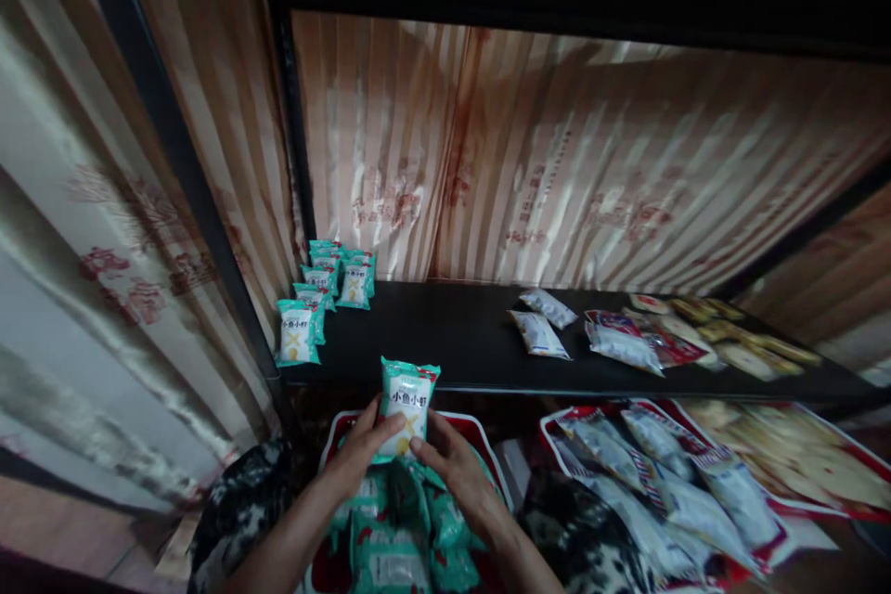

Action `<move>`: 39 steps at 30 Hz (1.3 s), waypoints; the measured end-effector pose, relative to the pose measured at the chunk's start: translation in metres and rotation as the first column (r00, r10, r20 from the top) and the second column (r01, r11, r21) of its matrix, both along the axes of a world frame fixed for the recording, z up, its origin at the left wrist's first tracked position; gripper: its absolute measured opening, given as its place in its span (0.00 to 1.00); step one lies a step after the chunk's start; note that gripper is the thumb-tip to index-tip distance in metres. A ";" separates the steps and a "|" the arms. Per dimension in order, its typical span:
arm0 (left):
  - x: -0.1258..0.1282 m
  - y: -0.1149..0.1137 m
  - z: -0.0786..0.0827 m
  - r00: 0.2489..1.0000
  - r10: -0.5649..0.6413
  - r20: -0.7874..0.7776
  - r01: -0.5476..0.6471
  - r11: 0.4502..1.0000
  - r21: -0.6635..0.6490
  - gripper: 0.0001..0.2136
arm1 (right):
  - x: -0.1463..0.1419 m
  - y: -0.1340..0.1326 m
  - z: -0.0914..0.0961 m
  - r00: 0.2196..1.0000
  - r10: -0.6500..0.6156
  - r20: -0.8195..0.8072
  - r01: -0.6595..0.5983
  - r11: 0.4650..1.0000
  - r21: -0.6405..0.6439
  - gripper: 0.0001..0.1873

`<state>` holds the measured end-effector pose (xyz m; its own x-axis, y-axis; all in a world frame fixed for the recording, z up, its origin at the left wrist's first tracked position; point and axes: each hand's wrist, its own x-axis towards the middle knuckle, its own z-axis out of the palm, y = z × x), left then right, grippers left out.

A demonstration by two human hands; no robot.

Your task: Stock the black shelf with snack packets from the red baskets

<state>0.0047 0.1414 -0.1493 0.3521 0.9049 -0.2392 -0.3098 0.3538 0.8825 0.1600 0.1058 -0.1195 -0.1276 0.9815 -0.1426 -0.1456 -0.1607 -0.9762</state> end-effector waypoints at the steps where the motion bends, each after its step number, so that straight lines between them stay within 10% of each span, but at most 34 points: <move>1: 0.000 0.004 0.001 1.000 -0.005 -0.008 0.005 1.000 0.019 0.27 | 0.000 0.004 -0.001 1.000 0.004 0.003 -0.004 1.000 0.008 0.28; 10: 0.004 0.065 -0.020 0.926 0.230 -0.301 -0.157 0.956 0.247 0.25 | -0.010 0.067 -0.024 0.993 -0.102 0.058 0.096 0.991 0.096 0.26; 29: -0.017 0.161 -0.040 0.450 0.648 -0.615 -0.217 0.747 0.629 0.20 | -0.049 0.203 -0.067 0.926 -0.190 0.326 0.079 0.943 0.323 0.22; 39: -0.020 0.176 -0.051 0.484 0.688 -0.541 -0.218 0.694 0.687 0.22 | -0.068 0.251 -0.077 0.873 -0.223 0.433 0.062 0.933 0.355 0.22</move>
